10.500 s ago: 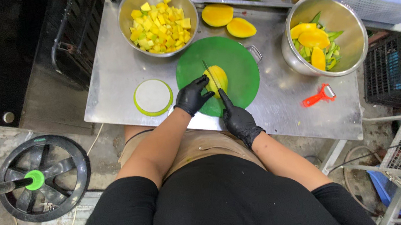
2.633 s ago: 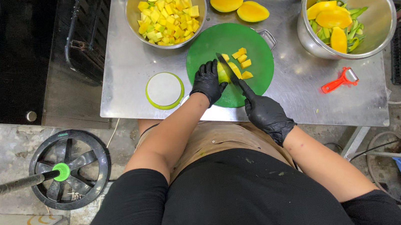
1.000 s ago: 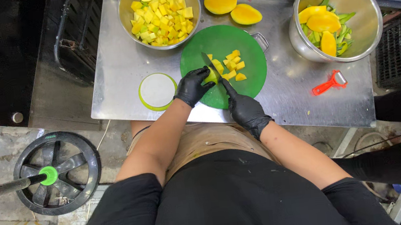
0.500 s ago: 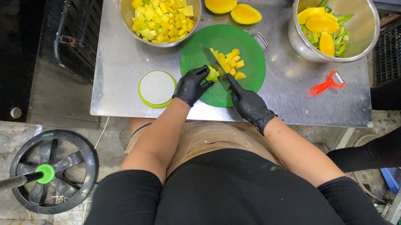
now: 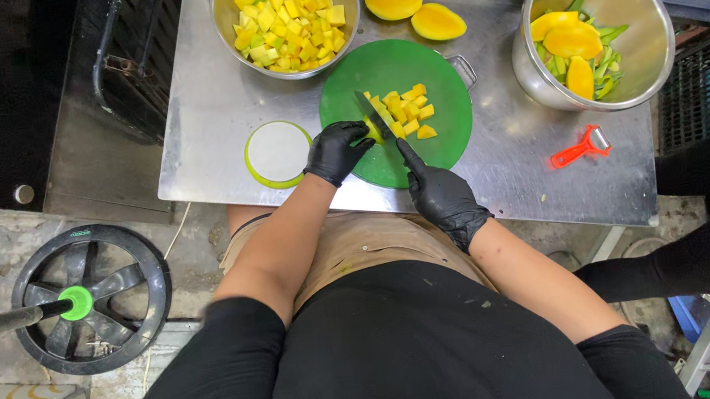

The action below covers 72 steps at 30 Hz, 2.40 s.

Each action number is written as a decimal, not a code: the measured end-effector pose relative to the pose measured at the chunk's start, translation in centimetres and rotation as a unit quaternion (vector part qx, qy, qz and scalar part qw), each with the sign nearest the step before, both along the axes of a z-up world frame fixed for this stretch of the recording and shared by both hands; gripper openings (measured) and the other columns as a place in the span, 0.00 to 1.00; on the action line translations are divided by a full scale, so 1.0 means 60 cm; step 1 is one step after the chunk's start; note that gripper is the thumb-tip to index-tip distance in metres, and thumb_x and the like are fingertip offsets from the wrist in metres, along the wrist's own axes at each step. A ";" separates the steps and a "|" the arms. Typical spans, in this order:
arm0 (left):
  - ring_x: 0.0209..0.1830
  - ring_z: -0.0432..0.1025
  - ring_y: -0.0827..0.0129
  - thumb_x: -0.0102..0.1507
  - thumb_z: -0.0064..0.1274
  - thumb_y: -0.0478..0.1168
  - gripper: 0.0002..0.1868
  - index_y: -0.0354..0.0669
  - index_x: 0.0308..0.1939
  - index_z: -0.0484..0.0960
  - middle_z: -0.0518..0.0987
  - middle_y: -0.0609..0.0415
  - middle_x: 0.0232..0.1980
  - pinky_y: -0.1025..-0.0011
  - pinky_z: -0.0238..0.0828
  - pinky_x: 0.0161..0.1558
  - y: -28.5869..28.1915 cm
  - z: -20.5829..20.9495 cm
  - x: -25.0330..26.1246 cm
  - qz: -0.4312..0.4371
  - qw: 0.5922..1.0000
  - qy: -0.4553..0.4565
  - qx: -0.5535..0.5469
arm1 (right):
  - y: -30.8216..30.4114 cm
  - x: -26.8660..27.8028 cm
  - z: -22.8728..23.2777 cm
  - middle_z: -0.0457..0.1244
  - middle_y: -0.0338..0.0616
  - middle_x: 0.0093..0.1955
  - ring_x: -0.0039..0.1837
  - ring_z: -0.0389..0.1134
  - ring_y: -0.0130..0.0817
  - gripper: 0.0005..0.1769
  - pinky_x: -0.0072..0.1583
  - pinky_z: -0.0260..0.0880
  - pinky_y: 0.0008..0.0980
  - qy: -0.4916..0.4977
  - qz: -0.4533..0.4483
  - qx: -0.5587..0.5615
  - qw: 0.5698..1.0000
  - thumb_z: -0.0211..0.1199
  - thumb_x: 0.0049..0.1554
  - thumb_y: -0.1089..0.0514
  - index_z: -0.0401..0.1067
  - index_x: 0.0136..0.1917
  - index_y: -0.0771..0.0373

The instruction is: The person cuts mangos into slices and cubes using a knife on a green cutting board, then places the pieces into stainless steel bowls.

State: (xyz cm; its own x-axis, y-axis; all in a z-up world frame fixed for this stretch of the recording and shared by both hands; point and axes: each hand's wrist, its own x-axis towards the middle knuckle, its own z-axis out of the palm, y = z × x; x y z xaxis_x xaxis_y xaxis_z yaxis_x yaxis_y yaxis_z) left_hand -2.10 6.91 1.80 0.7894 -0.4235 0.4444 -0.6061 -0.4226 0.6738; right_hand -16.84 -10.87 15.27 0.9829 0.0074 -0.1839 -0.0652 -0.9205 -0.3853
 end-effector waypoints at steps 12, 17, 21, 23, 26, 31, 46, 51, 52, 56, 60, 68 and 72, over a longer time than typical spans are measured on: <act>0.46 0.79 0.57 0.55 0.70 0.45 0.14 0.46 0.42 0.89 0.86 0.51 0.45 0.62 0.77 0.50 -0.009 0.007 0.001 -0.002 1.000 -0.001 0.028 | -0.005 0.030 -0.085 0.68 0.64 0.42 0.44 0.70 0.61 0.41 0.50 0.69 0.57 0.055 -0.043 0.023 0.997 0.49 0.63 0.55 0.39 0.85 0.39; 0.48 0.78 0.57 0.55 0.69 0.46 0.15 0.47 0.43 0.89 0.86 0.52 0.48 0.62 0.76 0.51 -0.015 0.006 0.015 0.034 0.999 0.007 0.018 | -0.031 0.017 -0.090 0.68 0.65 0.48 0.47 0.69 0.65 0.40 0.52 0.69 0.56 0.012 -0.025 0.149 0.988 0.50 0.63 0.55 0.40 0.85 0.44; 0.54 0.78 0.56 0.58 0.67 0.46 0.15 0.48 0.46 0.88 0.85 0.53 0.54 0.62 0.74 0.56 -0.013 0.025 0.015 0.015 0.997 0.073 0.038 | -0.040 -0.003 -0.015 0.68 0.62 0.52 0.50 0.70 0.60 0.36 0.53 0.70 0.52 -0.037 -0.011 0.090 0.995 0.52 0.64 0.56 0.49 0.83 0.42; 0.66 0.71 0.48 0.62 0.63 0.42 0.22 0.42 0.59 0.82 0.77 0.47 0.66 0.56 0.66 0.69 -0.014 0.046 -0.008 0.072 0.996 0.006 -0.057 | -0.039 -0.010 0.017 0.69 0.57 0.49 0.48 0.71 0.57 0.36 0.53 0.70 0.52 0.015 -0.052 0.018 0.998 0.52 0.63 0.55 0.50 0.82 0.38; 0.77 0.63 0.51 0.66 0.59 0.50 0.30 0.47 0.70 0.74 0.69 0.50 0.75 0.51 0.56 0.79 -0.022 0.094 -0.043 -0.072 0.995 -0.050 -0.052 | -0.055 -0.010 0.035 0.65 0.58 0.53 0.46 0.71 0.54 0.38 0.47 0.72 0.50 -0.062 0.011 -0.058 0.996 0.57 0.59 0.58 0.55 0.80 0.37; 0.82 0.48 0.46 0.62 0.56 0.64 0.46 0.42 0.76 0.64 0.57 0.45 0.81 0.40 0.36 0.77 -0.071 0.142 -0.077 -0.240 0.951 -0.081 0.176 | -0.072 -0.014 0.006 0.66 0.53 0.53 0.45 0.71 0.52 0.23 0.46 0.71 0.50 -0.110 -0.002 -0.142 0.984 0.61 0.54 0.61 0.67 0.64 0.60; 0.82 0.48 0.40 0.53 0.70 0.60 0.56 0.39 0.77 0.62 0.55 0.37 0.81 0.49 0.45 0.79 -0.066 0.065 0.008 -0.134 0.987 -0.008 0.087 | -0.218 -0.128 0.019 0.71 0.45 0.48 0.46 0.69 0.24 0.27 0.47 0.69 0.28 -0.037 -0.160 0.332 0.929 0.59 0.64 0.55 0.67 0.75 0.58; 0.78 0.48 0.35 0.39 0.79 0.60 0.72 0.34 0.77 0.55 0.52 0.29 0.78 0.47 0.45 0.74 -0.091 0.078 0.017 0.015 0.994 0.086 0.064 | -0.185 -0.121 -0.102 0.69 0.42 0.42 0.31 0.60 0.21 0.31 0.33 0.58 0.22 0.019 -0.379 0.503 0.776 0.58 0.64 0.51 0.59 0.79 0.52; 0.76 0.52 0.37 0.38 0.78 0.61 0.72 0.35 0.76 0.56 0.54 0.30 0.77 0.48 0.47 0.74 -0.099 0.081 0.020 0.014 0.992 0.101 0.076 | -0.174 -0.115 -0.118 0.70 0.43 0.42 0.30 0.63 0.21 0.33 0.32 0.59 0.21 0.005 -0.371 0.550 0.748 0.56 0.63 0.51 0.55 0.80 0.51; 0.73 0.59 0.42 0.40 0.77 0.63 0.66 0.39 0.73 0.60 0.64 0.35 0.72 0.51 0.54 0.73 -0.142 0.077 0.015 0.010 0.990 0.122 0.070 | -0.112 -0.072 -0.159 0.68 0.43 0.40 0.30 0.59 0.21 0.32 0.32 0.58 0.22 0.014 -0.384 0.549 0.742 0.58 0.64 0.53 0.59 0.80 0.53; 0.72 0.61 0.43 0.48 0.74 0.58 0.55 0.42 0.72 0.66 0.69 0.38 0.70 0.50 0.56 0.73 -0.173 0.063 0.011 0.039 0.994 0.087 0.059 | -0.076 -0.025 -0.166 0.65 0.42 0.37 0.28 0.57 0.22 0.31 0.31 0.56 0.24 0.015 -0.359 0.588 0.725 0.56 0.65 0.54 0.58 0.80 0.54; 0.67 0.65 0.49 0.55 0.67 0.45 0.26 0.56 0.58 0.82 0.74 0.49 0.64 0.55 0.64 0.68 -0.184 0.049 -0.003 0.095 0.992 0.081 -0.029 | -0.084 -0.005 -0.148 0.64 0.39 0.37 0.29 0.56 0.20 0.31 0.32 0.57 0.23 0.035 -0.304 0.583 0.753 0.55 0.65 0.57 0.58 0.81 0.54; 0.66 0.66 0.49 0.54 0.67 0.43 0.27 0.56 0.58 0.81 0.74 0.49 0.64 0.55 0.64 0.68 -0.183 0.048 0.003 0.079 0.991 0.085 -0.061 | -0.097 -0.012 -0.133 0.65 0.40 0.37 0.29 0.56 0.20 0.32 0.32 0.57 0.23 0.039 -0.296 0.582 0.757 0.56 0.64 0.59 0.57 0.81 0.55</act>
